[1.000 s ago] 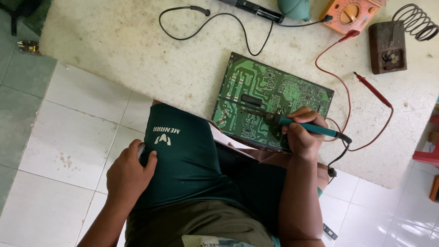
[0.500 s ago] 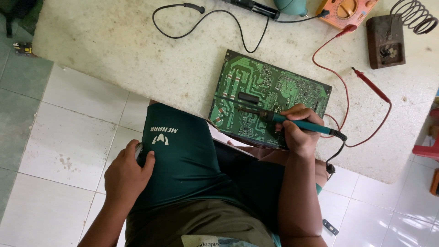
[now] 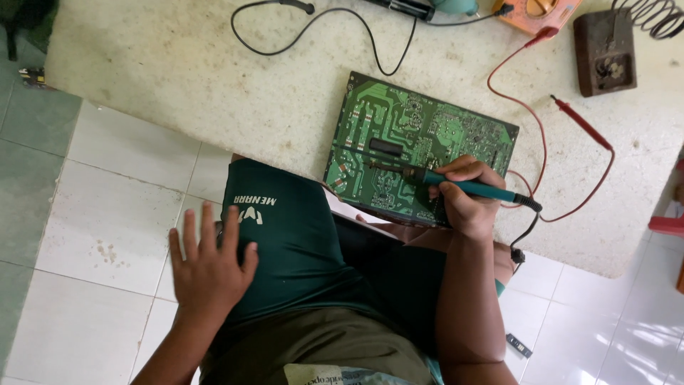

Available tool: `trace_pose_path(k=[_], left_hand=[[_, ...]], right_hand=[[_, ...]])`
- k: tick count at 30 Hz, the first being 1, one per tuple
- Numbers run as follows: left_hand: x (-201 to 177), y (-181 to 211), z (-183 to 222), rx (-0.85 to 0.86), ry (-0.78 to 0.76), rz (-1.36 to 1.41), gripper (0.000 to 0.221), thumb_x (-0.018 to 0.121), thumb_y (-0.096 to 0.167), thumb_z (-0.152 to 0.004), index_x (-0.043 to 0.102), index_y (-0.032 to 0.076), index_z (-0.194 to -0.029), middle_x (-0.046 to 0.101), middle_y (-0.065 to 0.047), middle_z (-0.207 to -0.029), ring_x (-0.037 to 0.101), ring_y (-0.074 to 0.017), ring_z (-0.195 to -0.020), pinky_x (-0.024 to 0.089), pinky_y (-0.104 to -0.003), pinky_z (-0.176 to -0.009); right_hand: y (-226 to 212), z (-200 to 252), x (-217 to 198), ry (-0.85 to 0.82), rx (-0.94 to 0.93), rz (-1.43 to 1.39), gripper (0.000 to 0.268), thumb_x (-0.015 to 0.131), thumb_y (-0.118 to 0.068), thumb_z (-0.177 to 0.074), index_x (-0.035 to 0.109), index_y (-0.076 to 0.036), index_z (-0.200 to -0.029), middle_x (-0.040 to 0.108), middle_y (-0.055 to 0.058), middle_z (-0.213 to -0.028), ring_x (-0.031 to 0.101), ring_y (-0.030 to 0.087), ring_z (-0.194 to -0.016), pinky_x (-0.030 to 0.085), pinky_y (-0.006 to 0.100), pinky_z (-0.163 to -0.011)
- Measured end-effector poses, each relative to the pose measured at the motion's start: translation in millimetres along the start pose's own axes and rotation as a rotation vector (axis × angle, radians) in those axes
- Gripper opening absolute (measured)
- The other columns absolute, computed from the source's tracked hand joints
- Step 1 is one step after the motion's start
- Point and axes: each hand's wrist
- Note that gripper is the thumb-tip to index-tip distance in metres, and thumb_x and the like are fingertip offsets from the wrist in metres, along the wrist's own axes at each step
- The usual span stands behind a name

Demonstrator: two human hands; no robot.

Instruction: Soldering components on a circuit board and testing the circuitry using a multimeter.

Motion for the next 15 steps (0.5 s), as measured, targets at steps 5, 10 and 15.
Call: trace_pose_path(k=[5,10,15], left_hand=[[3,50,-24,0.098,0.037,0.259,0.085,0.063,0.062,-0.076,0.062,0.012,-0.145,0.053,-0.029,-0.15,0.048,-0.0531,-0.138,0.039,-0.069,-0.105],[9,84,-39,0.183,-0.221,0.342,0.082,0.073,0.056,-0.069,0.062,0.025,-0.144,0.039,-0.027,-0.162,0.029,-0.0566,-0.149,0.016,-0.085,-0.106],[27,121,-17,0.602,-0.447,0.354,0.067,0.061,0.059,-0.083,0.069,0.014,-0.132,0.058,-0.015,-0.148,0.037,-0.0397,-0.149,0.012,-0.075,-0.119]], right_hand=[[0,-2,-1,0.006,0.006,0.017,0.018,0.071,0.021,-0.075,0.056,0.013,-0.079,0.061,0.038,-0.084,0.07,0.037,-0.055,0.062,0.04,-0.051],[-3,-3,3,0.027,0.025,0.006,0.017,0.071,0.023,-0.073,0.056,0.015,-0.079,0.061,0.039,-0.084,0.071,0.038,-0.055,0.062,0.04,-0.051],[-2,-3,4,0.026,0.027,0.012,0.017,0.069,0.023,-0.073,0.055,0.017,-0.08,0.061,0.039,-0.084,0.071,0.038,-0.055,0.062,0.04,-0.05]])
Point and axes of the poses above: each hand's wrist, its own z-axis away from the middle knuckle, its own x-axis out of the palm, y = z × x
